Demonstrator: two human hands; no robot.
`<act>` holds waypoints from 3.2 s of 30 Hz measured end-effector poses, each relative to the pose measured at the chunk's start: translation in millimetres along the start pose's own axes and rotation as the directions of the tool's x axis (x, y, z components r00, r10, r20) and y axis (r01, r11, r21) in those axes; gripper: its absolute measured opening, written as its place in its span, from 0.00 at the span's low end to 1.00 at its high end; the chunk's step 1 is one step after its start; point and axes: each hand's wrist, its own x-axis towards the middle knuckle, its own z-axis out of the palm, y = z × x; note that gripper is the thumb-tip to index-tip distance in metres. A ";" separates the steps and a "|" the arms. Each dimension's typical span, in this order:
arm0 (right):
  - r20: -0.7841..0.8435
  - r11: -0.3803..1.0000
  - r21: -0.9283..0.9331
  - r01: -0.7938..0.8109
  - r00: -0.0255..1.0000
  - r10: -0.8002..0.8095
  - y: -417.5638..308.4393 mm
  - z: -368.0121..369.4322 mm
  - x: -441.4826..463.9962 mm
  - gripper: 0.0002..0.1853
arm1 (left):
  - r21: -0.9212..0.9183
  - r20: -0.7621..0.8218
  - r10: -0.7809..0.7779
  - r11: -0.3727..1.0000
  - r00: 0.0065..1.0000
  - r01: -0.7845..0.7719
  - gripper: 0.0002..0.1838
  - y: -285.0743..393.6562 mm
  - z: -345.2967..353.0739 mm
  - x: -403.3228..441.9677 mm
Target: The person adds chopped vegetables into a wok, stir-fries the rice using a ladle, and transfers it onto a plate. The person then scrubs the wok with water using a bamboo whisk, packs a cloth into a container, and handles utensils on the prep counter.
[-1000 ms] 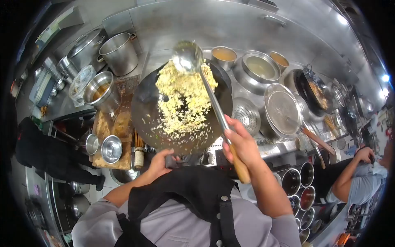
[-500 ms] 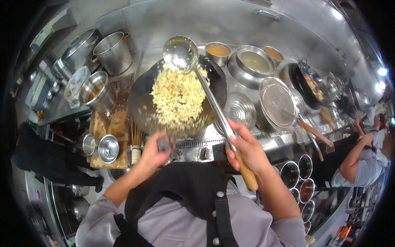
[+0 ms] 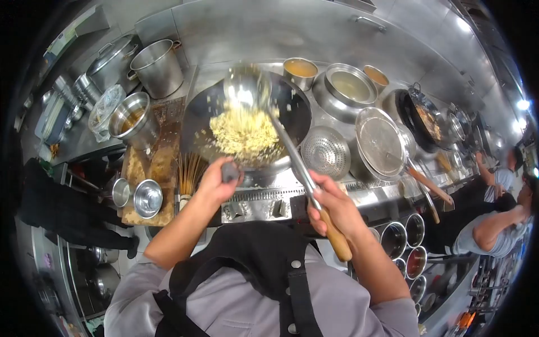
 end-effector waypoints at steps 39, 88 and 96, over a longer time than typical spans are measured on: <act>-0.100 0.928 -0.372 0.010 0.994 -0.050 13.1 30.5 85.5 0.29 | 0.065 0.012 0.048 0.997 0.999 -0.049 0.04 10.0 -10.0 112.5; -0.147 0.594 -0.792 -0.139 0.988 0.035 14.3 -32.0 -22.3 0.30 | 0.074 0.005 -0.056 0.996 0.998 0.056 0.06 -23.9 -67.5 -32.6; -0.046 0.394 -0.917 0.068 0.961 -0.274 77.4 -67.7 40.3 0.29 | 0.064 0.012 0.032 0.997 0.999 -0.033 0.06 -32.7 -41.9 43.7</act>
